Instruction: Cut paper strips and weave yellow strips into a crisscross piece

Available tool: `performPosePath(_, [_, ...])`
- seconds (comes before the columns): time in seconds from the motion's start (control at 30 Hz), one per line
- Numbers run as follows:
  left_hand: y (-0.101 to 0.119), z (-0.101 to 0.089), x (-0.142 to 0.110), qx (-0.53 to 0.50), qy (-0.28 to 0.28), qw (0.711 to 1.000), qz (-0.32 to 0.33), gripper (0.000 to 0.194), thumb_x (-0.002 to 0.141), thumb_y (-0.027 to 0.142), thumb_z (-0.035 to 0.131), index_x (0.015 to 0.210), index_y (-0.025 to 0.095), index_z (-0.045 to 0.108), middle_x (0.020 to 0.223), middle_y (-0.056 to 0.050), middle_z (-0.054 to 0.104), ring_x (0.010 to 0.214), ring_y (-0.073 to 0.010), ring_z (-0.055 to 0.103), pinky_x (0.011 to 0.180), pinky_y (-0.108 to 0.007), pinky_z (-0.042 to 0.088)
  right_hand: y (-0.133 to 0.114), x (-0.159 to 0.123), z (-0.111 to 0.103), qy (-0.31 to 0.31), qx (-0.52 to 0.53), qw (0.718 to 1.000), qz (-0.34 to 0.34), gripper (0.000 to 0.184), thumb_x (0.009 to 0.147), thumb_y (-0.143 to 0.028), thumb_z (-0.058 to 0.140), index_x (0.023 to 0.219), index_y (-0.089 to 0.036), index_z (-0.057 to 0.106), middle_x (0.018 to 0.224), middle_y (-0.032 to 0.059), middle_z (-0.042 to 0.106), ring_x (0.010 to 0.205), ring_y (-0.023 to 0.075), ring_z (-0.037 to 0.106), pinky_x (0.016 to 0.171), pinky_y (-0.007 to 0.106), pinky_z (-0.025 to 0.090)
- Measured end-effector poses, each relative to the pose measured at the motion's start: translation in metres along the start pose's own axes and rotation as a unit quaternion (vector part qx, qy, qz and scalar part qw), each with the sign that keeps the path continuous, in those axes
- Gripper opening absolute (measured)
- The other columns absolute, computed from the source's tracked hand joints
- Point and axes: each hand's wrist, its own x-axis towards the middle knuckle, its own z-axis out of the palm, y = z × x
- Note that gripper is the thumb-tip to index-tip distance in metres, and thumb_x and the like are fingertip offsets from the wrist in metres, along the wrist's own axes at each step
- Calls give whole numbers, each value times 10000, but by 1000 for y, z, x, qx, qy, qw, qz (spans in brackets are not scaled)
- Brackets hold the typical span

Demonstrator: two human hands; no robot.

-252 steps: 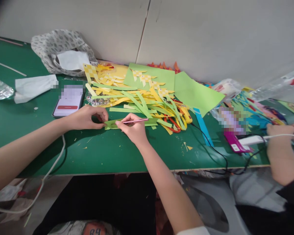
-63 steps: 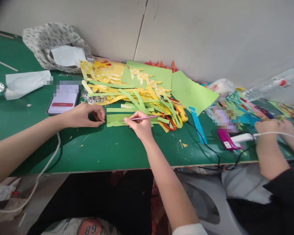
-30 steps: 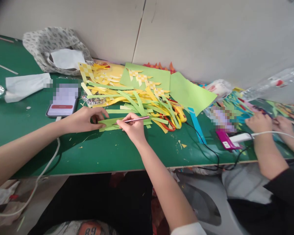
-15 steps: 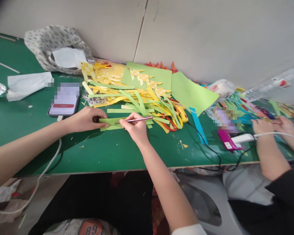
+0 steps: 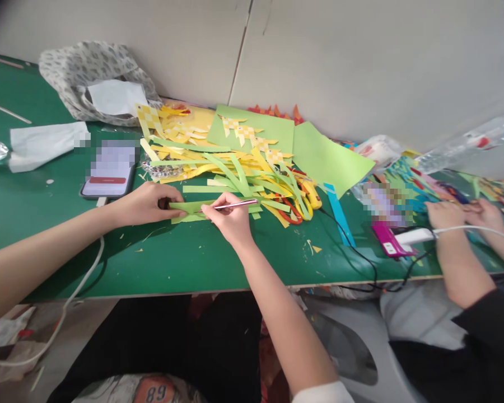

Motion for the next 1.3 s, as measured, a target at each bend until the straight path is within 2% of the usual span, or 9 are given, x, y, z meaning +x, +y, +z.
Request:
performPosePath(0.23, [0,0,0,3,7,1000,-7,219,772,371,611,766,153,627,606,5,589,516,-97,483,511,-220,359,3,2,-7,58,1,998,3,231,644,-212,718,557,-194,505,484,-46,562,467,93,511,459,226,373])
performPosePath(0.47, [1,0,0,0,6,1000,-8,212,769,367,610,752,157,630,611,10,594,530,-100,497,520,-221,361,3,1,-5,15,3,1000,-4,227,657,-257,732,587,-194,526,501,-37,582,464,98,515,470,240,395])
performPosePath(0.67, [1,-1,0,3,3,1000,-14,222,766,381,610,751,160,627,616,10,596,541,-108,507,527,-223,365,1,1,-7,58,-1,998,-5,234,645,-207,711,556,-198,495,477,-52,545,459,93,499,457,231,367])
performPosePath(0.87, [1,-1,0,2,1,1000,-14,223,768,380,606,753,158,625,632,4,604,549,-111,512,534,-228,364,0,0,-6,16,6,1000,-3,230,658,-244,725,580,-198,515,498,-38,575,469,102,512,465,242,385])
performPosePath(1.03, [1,-1,0,6,0,1000,-14,223,765,381,611,758,159,617,617,9,597,520,-103,493,524,-228,362,2,0,-7,48,-1,999,-8,239,658,-213,715,563,-198,497,481,-51,546,462,93,500,459,233,369])
performPosePath(1.2, [2,-1,0,8,1,1000,-14,216,769,381,605,753,166,614,588,20,572,497,-94,467,502,-222,348,2,0,-7,12,3,1000,-6,228,668,-252,721,590,-199,514,509,-40,576,474,100,510,468,243,380])
performPosePath(1.3, [3,-2,0,4,2,1000,-17,224,766,393,603,752,169,611,589,19,573,492,-93,461,503,-225,348,1,0,-7,25,-5,1000,-4,234,660,-234,717,572,-200,502,490,-46,549,469,100,502,462,241,365])
